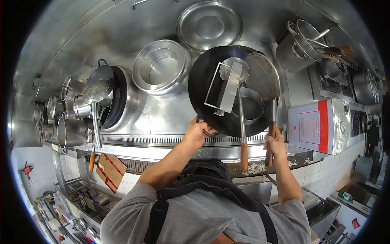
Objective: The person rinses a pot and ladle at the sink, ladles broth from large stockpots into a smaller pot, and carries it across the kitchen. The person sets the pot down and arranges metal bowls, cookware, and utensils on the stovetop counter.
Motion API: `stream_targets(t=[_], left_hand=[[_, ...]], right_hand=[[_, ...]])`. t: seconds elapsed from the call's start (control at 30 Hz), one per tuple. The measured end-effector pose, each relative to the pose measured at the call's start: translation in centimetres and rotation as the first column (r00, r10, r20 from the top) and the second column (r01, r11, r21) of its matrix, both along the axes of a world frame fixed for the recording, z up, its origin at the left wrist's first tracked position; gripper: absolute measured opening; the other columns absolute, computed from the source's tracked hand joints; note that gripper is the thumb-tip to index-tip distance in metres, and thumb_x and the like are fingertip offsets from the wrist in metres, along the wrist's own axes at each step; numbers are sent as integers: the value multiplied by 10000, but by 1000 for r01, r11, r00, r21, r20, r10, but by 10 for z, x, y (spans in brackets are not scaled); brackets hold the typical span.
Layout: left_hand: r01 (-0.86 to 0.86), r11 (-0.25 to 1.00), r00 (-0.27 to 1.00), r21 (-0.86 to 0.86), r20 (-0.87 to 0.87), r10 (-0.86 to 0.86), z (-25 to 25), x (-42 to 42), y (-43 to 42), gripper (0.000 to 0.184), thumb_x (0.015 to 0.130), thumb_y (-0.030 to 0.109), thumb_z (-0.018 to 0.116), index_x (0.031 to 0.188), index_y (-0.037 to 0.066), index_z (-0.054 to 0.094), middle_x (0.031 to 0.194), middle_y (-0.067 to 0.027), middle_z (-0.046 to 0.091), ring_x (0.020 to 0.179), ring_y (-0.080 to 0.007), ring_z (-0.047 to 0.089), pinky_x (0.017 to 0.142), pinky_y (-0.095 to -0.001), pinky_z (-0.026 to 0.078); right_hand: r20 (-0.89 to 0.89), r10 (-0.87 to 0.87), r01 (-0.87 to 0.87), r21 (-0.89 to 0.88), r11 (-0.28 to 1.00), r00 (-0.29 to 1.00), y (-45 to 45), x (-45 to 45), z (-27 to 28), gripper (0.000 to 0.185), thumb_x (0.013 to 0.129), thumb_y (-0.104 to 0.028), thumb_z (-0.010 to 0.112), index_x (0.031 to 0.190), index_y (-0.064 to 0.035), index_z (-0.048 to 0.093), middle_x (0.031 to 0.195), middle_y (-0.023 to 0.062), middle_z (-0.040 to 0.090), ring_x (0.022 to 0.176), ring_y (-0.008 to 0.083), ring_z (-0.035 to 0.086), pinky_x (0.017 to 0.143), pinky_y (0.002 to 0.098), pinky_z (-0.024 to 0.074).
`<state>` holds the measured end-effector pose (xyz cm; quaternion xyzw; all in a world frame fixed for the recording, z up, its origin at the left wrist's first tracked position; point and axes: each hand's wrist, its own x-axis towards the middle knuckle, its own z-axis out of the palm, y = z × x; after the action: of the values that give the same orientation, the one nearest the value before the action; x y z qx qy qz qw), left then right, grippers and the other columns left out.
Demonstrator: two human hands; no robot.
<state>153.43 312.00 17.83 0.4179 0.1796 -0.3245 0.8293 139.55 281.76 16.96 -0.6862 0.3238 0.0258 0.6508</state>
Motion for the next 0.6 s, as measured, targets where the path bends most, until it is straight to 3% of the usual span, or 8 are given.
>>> stream_targets(t=[0.17,0.23,0.3,0.4,0.47,0.6], left_hand=[[-117,991,993,64,9,117,39,-23,42,432,616,-138,435,1037,-55,485,828,-116,559,718,-246,585,623,-343,508],[-135,990,990,33,39,134,52,-34,69,505,599,-137,455,1099,-70,485,817,-126,569,696,-251,590,603,-337,499],[-238,964,971,123,-1,239,66,-45,95,570,596,-132,479,1164,-78,484,856,-152,598,734,-275,618,642,-362,535],[-303,950,953,69,-5,304,86,-64,151,564,617,-127,474,1178,-67,485,866,-157,600,740,-288,626,676,-370,558],[-251,968,968,-9,8,251,100,-79,184,598,608,-128,463,1205,-100,446,940,-189,601,776,-302,624,777,-402,546],[-342,932,936,-117,51,349,126,-113,277,599,609,-127,429,1207,-92,436,1012,-200,592,884,-322,624,838,-417,538]], right_hand=[[37,35,-39,116,992,999,44,9,19,333,808,-18,552,1136,-2,500,748,58,544,471,161,542,419,315,484],[21,80,-82,78,994,997,66,11,31,431,810,-20,543,1237,-1,487,793,68,547,485,143,541,411,300,471],[36,72,-74,48,996,997,94,11,49,567,811,-38,551,1367,-73,447,764,52,545,466,134,521,402,280,461],[107,190,-186,-49,981,976,124,12,70,460,771,-42,519,1231,-46,509,760,64,555,459,142,531,390,287,464],[82,257,-247,-112,963,963,152,17,99,455,758,-14,477,1212,-31,497,788,68,554,471,145,533,409,285,454],[101,421,-399,-185,898,901,238,40,155,433,750,-2,463,1181,-11,501,796,73,555,474,146,535,421,281,439]])
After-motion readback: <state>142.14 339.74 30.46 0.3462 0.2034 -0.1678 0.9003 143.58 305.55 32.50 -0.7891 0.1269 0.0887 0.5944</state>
